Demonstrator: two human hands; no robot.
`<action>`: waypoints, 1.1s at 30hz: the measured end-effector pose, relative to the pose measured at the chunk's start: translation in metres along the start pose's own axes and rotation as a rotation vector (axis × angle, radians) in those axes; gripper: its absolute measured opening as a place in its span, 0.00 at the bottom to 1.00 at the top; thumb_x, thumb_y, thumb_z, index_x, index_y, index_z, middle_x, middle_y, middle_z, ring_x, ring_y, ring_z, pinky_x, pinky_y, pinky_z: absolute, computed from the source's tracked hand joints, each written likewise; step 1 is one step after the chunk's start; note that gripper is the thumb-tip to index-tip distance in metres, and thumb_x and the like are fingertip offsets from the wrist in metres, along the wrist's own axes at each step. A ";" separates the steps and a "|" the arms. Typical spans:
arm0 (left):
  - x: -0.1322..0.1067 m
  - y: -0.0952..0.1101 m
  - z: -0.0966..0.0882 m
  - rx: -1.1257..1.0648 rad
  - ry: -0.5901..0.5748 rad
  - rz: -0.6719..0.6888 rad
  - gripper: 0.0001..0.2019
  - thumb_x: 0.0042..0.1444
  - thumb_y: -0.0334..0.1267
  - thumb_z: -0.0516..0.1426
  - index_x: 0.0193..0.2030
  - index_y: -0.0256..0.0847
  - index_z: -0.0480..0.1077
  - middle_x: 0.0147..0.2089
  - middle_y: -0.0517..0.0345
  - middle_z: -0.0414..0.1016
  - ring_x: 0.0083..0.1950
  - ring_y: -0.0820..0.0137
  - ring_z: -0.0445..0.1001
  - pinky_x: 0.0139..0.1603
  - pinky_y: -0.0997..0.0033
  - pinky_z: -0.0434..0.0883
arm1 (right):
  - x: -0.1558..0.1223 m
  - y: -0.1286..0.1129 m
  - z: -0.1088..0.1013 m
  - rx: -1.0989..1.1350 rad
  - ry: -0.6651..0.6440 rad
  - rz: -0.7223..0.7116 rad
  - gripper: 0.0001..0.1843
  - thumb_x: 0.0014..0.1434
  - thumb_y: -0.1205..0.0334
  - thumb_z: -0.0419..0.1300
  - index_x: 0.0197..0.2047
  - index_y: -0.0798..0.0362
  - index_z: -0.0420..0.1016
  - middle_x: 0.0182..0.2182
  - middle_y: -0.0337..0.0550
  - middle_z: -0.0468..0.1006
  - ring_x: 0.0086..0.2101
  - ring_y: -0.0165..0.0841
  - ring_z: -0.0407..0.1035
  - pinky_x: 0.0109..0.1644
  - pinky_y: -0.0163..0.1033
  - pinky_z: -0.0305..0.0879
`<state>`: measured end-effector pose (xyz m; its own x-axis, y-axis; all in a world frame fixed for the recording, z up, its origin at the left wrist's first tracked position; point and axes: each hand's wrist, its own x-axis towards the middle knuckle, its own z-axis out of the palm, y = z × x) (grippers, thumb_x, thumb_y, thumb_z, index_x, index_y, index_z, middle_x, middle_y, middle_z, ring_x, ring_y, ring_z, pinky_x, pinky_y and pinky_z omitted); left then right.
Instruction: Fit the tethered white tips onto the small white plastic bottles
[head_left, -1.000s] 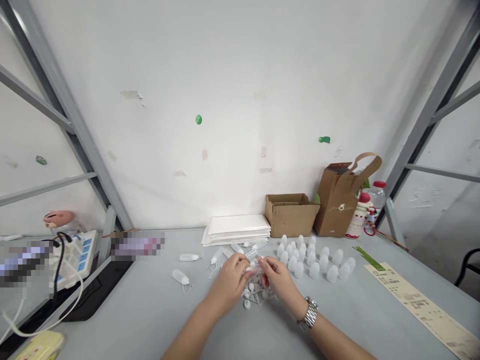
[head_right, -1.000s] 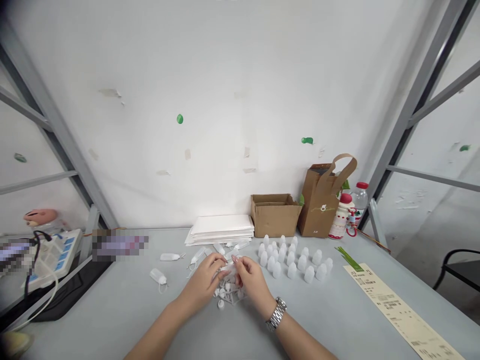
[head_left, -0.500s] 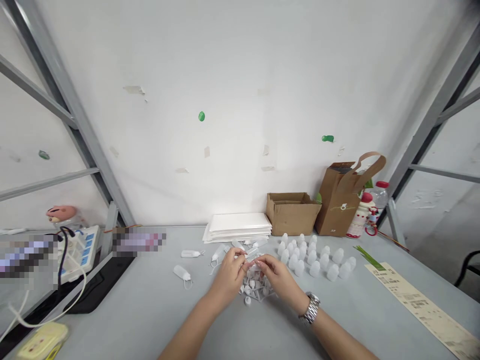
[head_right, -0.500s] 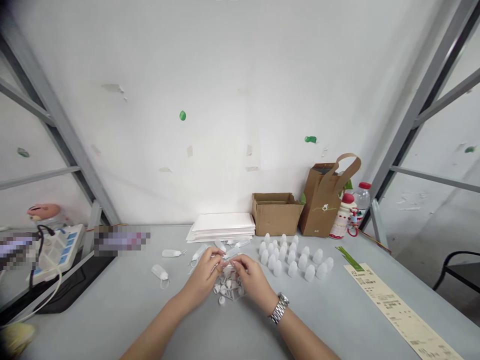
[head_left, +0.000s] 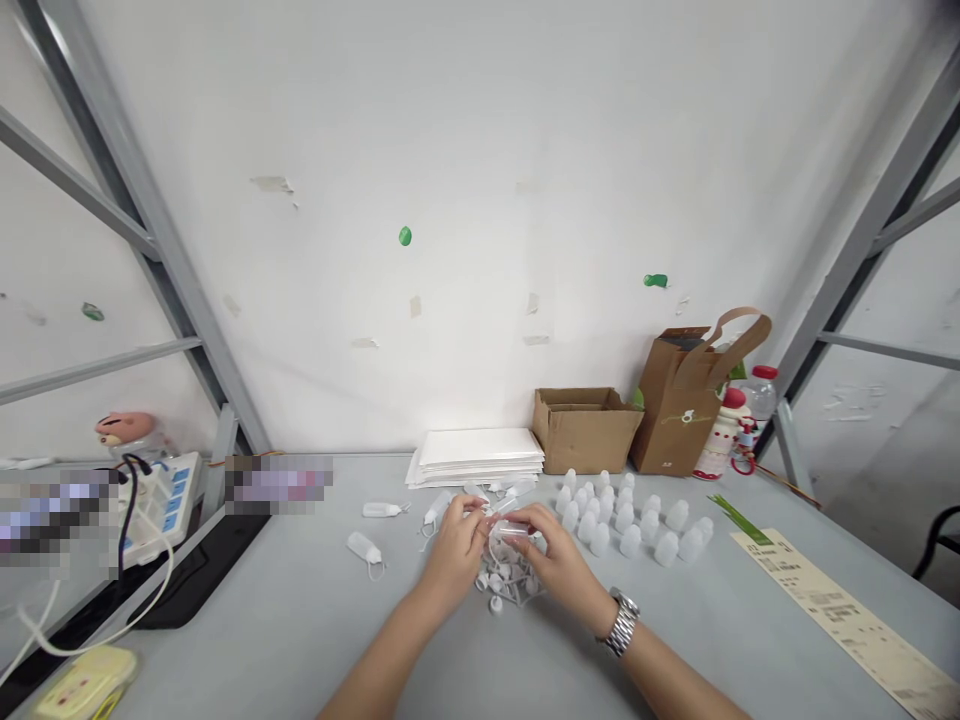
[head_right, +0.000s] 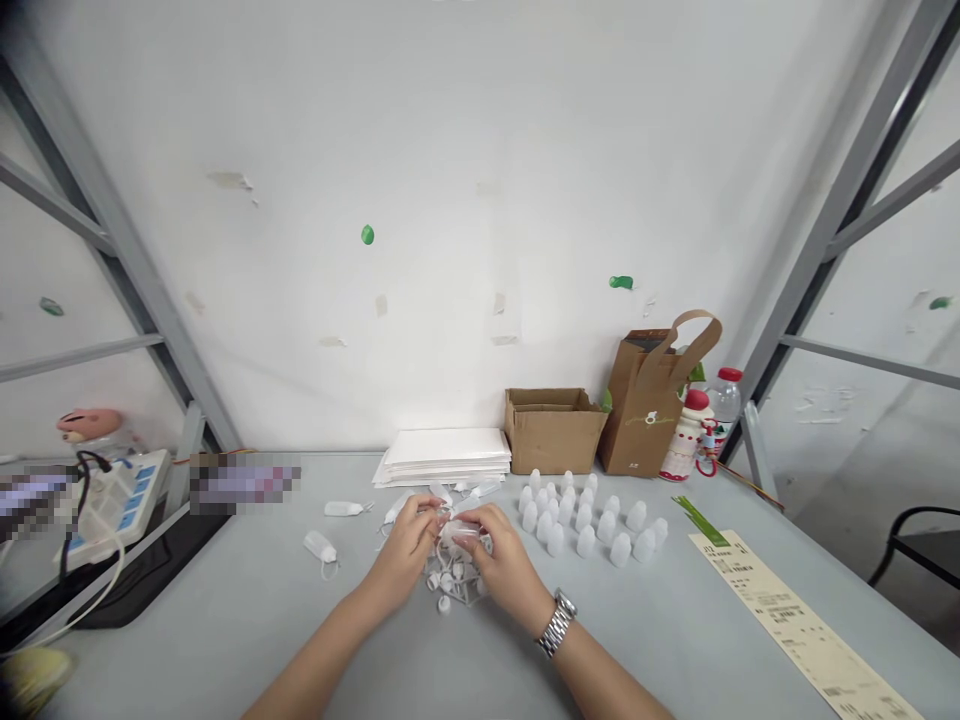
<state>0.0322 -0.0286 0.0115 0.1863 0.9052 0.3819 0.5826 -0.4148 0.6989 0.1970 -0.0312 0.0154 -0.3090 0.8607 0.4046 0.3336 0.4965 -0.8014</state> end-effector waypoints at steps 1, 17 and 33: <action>0.000 0.000 0.000 -0.008 0.000 0.002 0.17 0.59 0.40 0.42 0.26 0.40 0.66 0.44 0.51 0.63 0.49 0.65 0.64 0.51 0.59 0.64 | 0.000 0.000 0.000 -0.011 0.008 -0.014 0.11 0.57 0.58 0.54 0.42 0.50 0.70 0.38 0.44 0.72 0.41 0.35 0.66 0.46 0.41 0.62; 0.001 -0.001 0.003 -0.028 0.041 -0.102 0.21 0.58 0.43 0.43 0.20 0.40 0.68 0.38 0.53 0.68 0.41 0.67 0.69 0.44 0.64 0.67 | -0.005 0.010 0.005 -0.400 0.022 -0.197 0.13 0.54 0.75 0.53 0.42 0.52 0.67 0.37 0.45 0.71 0.39 0.38 0.65 0.44 0.46 0.63; 0.000 0.005 -0.005 -0.021 -0.028 0.026 0.16 0.59 0.43 0.43 0.42 0.44 0.69 0.44 0.53 0.71 0.49 0.65 0.65 0.52 0.60 0.61 | -0.006 -0.003 0.002 -0.457 0.016 -0.206 0.10 0.60 0.61 0.52 0.45 0.50 0.66 0.35 0.43 0.74 0.36 0.36 0.67 0.45 0.45 0.61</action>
<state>0.0313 -0.0316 0.0181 0.2232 0.8961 0.3837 0.5608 -0.4400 0.7014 0.1963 -0.0385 0.0144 -0.3969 0.7391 0.5442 0.6244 0.6520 -0.4302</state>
